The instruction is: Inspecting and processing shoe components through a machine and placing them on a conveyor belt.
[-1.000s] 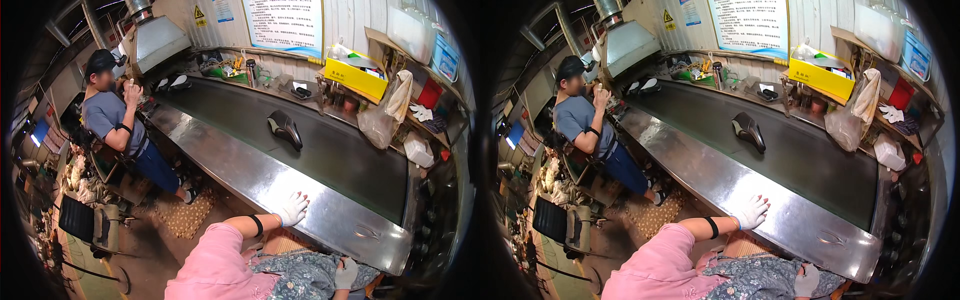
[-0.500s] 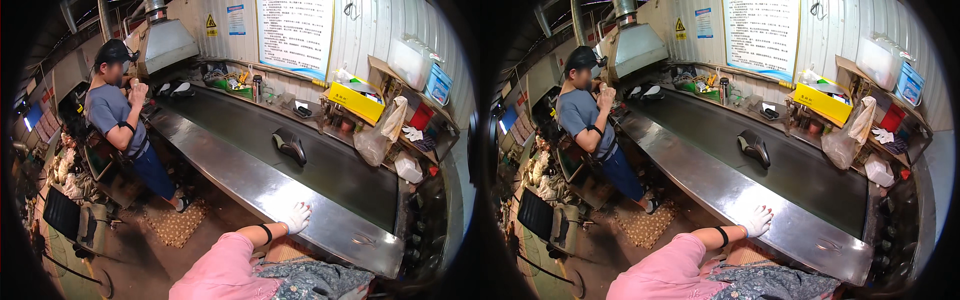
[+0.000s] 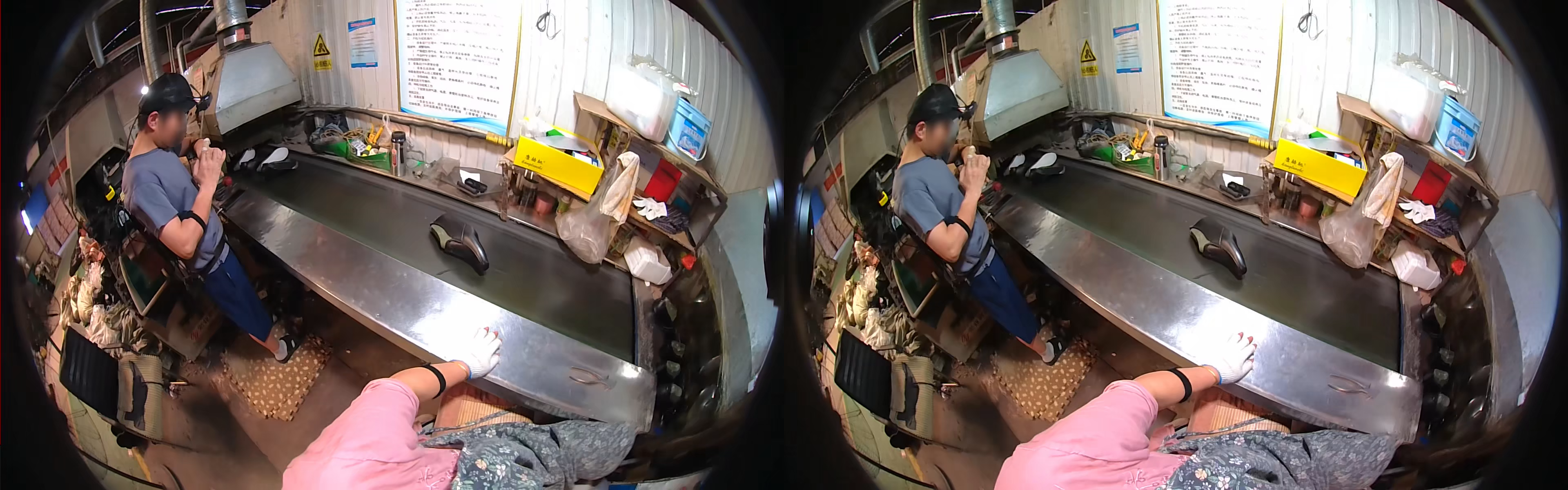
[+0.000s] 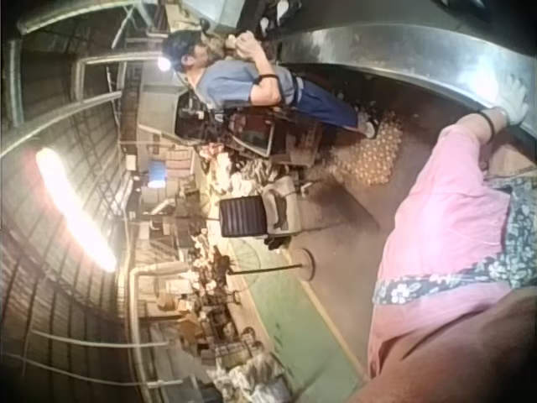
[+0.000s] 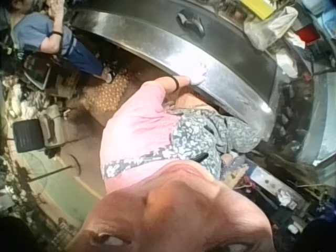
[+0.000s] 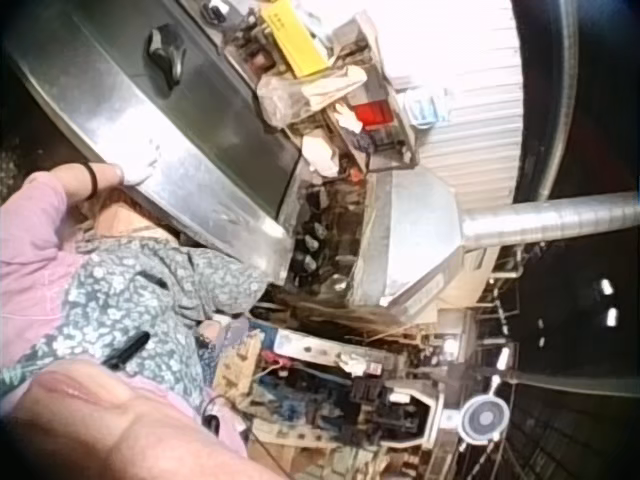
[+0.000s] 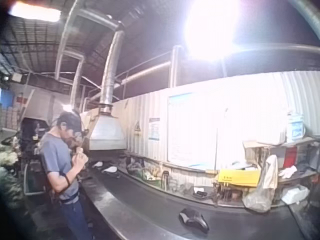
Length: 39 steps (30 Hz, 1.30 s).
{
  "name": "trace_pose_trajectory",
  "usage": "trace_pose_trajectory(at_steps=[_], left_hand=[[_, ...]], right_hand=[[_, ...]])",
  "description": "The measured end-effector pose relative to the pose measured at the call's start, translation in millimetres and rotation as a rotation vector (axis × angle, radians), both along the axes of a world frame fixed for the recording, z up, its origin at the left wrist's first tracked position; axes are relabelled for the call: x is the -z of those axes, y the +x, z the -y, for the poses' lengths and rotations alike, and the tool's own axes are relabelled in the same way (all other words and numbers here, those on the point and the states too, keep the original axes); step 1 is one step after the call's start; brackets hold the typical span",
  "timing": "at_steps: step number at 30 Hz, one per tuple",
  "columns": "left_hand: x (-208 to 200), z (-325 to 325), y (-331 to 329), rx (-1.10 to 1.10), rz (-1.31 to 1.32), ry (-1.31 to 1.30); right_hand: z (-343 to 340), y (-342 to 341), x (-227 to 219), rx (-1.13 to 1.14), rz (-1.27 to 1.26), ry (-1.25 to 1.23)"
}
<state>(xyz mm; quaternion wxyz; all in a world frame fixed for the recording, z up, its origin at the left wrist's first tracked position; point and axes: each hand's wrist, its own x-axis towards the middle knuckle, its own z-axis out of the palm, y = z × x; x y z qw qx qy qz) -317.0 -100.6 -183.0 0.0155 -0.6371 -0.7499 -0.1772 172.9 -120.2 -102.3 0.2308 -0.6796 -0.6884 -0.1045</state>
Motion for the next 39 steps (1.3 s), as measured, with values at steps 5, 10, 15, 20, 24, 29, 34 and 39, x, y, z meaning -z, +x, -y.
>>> trace_pose_trajectory(at_steps=[5, 10, 15, 20, 24, 29, 34, 39], left_hand=[[3, 1, -2, 0.029, 0.030, 0.020], [6, 1, -5, 0.043, 0.119, -0.005], [7, 3, -5, 0.054, 0.126, 0.053], [15, 3, -5, 0.070, 0.091, 0.126], [9, 1, -6, 0.096, 0.059, 0.148], [-27, 2, -3, 0.102, 0.143, 0.091], [-60, -47, -34, -0.224, 0.373, -0.195], [-56, -177, -131, -0.688, 0.648, 0.326]], right_hand=[[3, 51, -1, 0.088, 0.028, -0.088], [1, 131, 0, 0.225, 0.114, -0.227], [-9, 138, -11, 0.124, 0.150, -0.330], [-46, 36, -41, 0.036, -0.225, -0.142], [-63, -50, -26, -0.249, 0.132, -0.010], [-73, -66, -9, -0.146, 0.054, -0.016], [-78, -49, -4, -0.193, -0.035, -0.031], [-81, -55, 2, -0.191, 0.012, -0.088]])
